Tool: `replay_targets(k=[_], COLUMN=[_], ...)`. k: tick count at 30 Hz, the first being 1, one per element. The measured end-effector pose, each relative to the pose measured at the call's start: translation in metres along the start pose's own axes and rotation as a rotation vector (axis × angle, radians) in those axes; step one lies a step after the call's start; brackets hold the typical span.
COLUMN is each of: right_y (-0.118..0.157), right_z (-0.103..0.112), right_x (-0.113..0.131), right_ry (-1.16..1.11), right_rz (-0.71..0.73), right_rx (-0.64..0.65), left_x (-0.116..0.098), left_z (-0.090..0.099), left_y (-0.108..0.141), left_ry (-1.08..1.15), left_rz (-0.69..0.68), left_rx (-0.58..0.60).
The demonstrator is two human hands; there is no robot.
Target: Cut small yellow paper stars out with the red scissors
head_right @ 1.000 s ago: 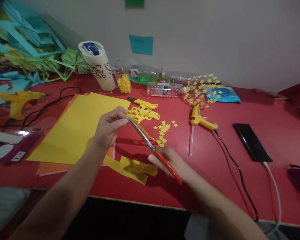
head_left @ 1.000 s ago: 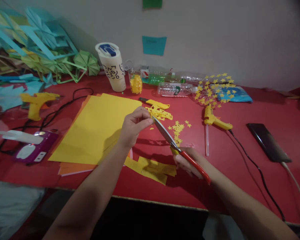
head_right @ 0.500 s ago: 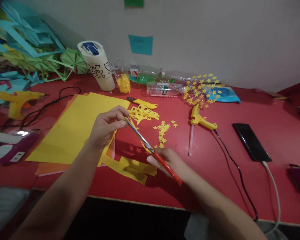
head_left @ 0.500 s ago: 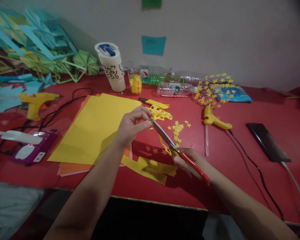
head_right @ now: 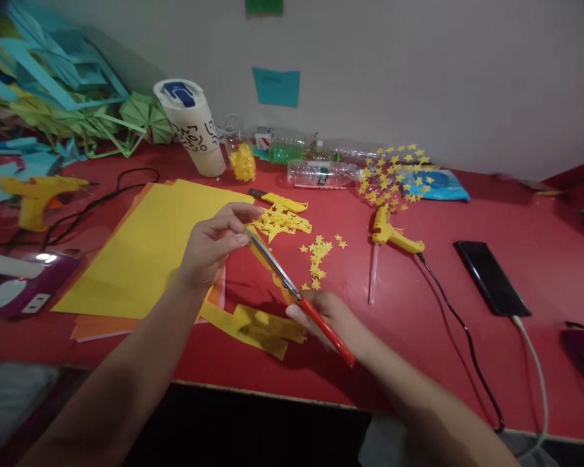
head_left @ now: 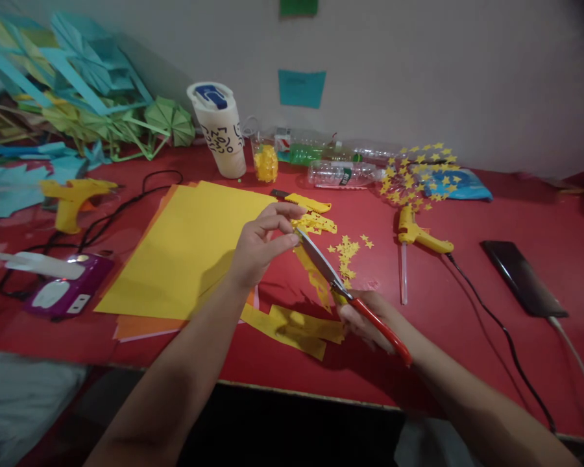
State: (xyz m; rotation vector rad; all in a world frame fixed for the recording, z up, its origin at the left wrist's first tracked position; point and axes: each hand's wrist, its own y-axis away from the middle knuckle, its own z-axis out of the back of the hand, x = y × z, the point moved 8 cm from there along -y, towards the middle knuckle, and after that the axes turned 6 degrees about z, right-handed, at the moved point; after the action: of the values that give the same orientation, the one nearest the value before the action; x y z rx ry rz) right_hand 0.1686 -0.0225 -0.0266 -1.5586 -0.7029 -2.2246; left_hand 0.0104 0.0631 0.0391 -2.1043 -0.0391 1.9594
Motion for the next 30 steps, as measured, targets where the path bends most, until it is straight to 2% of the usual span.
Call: replay_targets(k=[2, 5, 16, 25, 30], right_y=[0.0, 0.0, -0.001, -0.004, -0.002], right_z=[0.0, 0.0, 0.001, 0.002, 0.009], right_x=[0.002, 0.004, -0.002, -0.01, -0.009], right_ry=[-0.008, -0.016, 0.011, -0.005, -0.11], right_rz=[0.007, 0.009, 0.051, -0.021, -0.11], right_rx=[-0.003, -0.023, -0.04, -0.076, -0.194], left_x=[0.002, 0.008, 0.013, 0.013, 0.023], left_z=[-0.002, 0.001, 0.004, 0.002, -0.006], left_y=[0.0, 0.0, 0.0, -0.001, -0.002], left_ry=[0.028, 0.052, 0.03, 0.059, 0.01], left_rz=[0.025, 0.067, 0.055, 0.048, 0.178], left_rx=[0.017, -0.026, -0.049, -0.038, 0.023])
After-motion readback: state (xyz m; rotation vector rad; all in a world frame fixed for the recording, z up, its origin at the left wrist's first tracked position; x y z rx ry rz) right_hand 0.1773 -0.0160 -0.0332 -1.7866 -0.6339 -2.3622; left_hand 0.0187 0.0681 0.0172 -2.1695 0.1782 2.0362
